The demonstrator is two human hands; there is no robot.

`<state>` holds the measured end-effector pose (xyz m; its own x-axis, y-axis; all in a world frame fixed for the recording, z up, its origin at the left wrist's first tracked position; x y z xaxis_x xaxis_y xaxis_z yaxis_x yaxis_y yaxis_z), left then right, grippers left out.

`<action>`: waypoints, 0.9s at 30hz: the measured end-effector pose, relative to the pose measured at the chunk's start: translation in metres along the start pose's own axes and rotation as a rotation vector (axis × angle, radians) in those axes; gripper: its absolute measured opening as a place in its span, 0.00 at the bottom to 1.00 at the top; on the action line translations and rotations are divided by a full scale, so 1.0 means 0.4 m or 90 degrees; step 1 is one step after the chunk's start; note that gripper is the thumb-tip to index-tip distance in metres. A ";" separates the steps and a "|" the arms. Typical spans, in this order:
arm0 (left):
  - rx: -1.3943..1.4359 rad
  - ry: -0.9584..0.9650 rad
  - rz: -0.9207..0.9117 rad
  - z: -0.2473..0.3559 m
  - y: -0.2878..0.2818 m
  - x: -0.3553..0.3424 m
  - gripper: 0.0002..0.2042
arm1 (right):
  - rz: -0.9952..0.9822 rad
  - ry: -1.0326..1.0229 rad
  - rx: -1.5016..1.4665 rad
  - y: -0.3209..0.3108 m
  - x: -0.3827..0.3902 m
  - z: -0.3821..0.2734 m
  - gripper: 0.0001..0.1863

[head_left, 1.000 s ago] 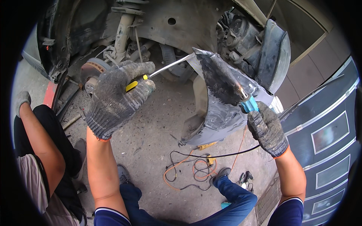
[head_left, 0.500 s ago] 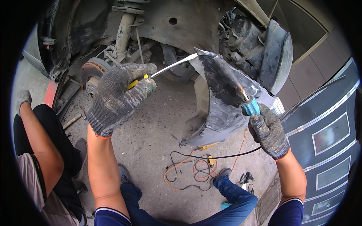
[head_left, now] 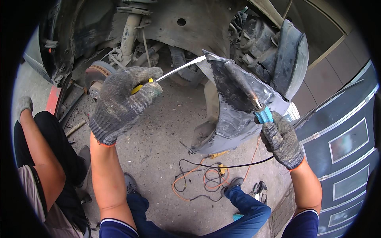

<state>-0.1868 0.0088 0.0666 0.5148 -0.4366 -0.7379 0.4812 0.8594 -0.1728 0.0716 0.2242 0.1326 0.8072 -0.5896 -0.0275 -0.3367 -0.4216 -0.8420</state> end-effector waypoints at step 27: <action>0.080 -0.100 -0.045 -0.018 0.010 -0.004 0.16 | 0.024 -0.003 0.114 -0.049 0.007 -0.043 0.16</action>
<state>-0.1907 0.0150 0.0622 0.5762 -0.5395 -0.6139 0.6002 0.7892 -0.1302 0.0721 0.2191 0.1581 0.7982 -0.5990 -0.0640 -0.2763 -0.2697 -0.9224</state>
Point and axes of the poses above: each hand's wrist, its own x-axis away from the middle knuckle, its own y-axis out of the palm, z = x × y, the point moved 10 cm from there along -x, towards the middle knuckle, and after that the axes turned 3 degrees about y, right-handed, at the moved point
